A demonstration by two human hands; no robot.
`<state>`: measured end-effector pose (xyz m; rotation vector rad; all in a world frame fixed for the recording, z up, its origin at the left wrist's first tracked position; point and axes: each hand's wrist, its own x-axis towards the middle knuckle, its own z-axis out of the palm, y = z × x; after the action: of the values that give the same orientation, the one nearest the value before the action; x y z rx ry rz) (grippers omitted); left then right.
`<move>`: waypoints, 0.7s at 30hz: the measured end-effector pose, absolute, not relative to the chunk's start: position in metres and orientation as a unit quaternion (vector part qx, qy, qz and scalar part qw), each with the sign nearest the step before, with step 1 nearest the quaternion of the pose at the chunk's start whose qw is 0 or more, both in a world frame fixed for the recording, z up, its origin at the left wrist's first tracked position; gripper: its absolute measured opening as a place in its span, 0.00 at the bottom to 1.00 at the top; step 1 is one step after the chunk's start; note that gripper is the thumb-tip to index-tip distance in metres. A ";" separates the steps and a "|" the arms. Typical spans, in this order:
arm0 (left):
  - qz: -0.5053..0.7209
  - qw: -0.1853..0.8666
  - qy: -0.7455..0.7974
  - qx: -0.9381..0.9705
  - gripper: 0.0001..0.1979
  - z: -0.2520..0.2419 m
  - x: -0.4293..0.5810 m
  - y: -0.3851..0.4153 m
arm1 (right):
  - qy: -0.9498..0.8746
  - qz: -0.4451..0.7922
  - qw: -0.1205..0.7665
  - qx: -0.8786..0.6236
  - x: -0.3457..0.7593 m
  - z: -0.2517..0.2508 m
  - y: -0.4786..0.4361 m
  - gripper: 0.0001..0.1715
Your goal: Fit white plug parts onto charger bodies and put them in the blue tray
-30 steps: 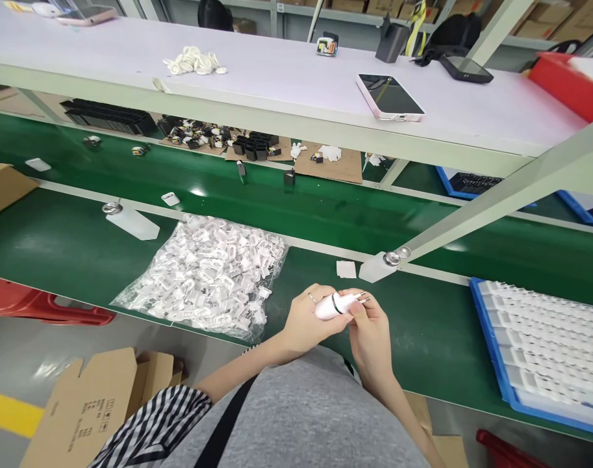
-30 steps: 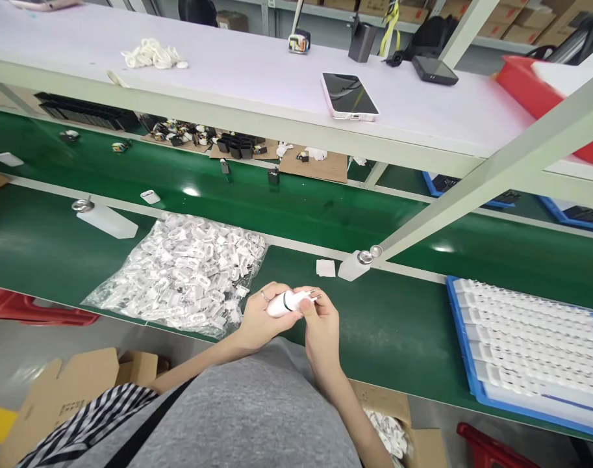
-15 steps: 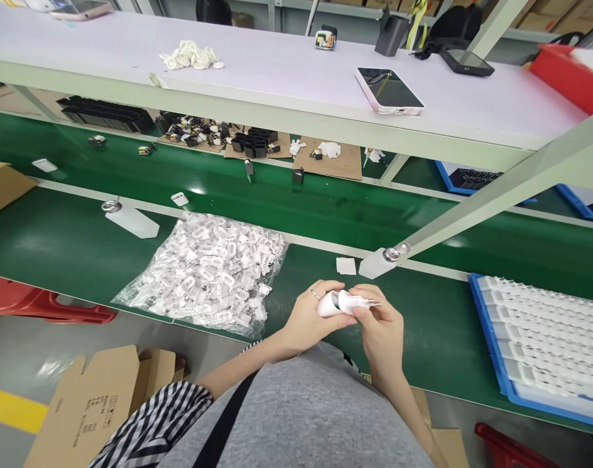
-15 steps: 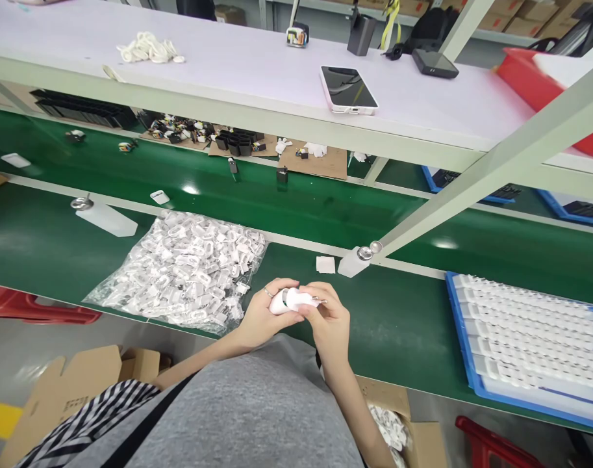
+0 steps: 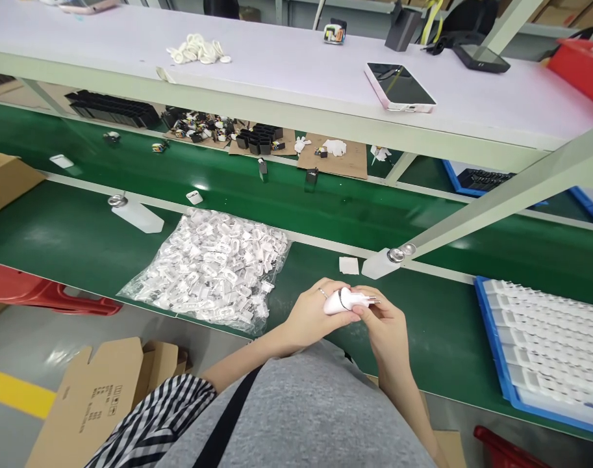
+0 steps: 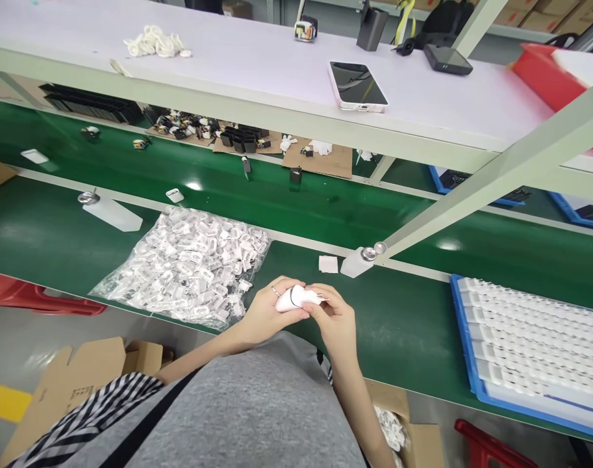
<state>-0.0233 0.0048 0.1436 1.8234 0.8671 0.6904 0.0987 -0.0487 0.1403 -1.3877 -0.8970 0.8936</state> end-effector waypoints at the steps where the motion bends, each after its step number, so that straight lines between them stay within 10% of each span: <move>1: 0.277 0.483 0.354 0.752 0.16 0.144 -0.024 0.005 | -0.389 0.389 0.585 -0.596 0.099 0.140 -0.049 0.06; 10: 0.260 0.509 0.291 0.768 0.15 0.122 -0.024 0.018 | -0.426 0.404 0.525 -0.616 0.110 0.126 -0.041 0.08; 21: 0.120 0.503 0.425 0.743 0.16 -0.036 -0.030 0.024 | -0.559 0.325 0.352 -0.676 0.098 -0.035 -0.036 0.14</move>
<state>-0.0296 0.0238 -0.0358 1.7934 1.0266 0.2908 0.0983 -0.0364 -0.0353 -1.7496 -1.4476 0.8414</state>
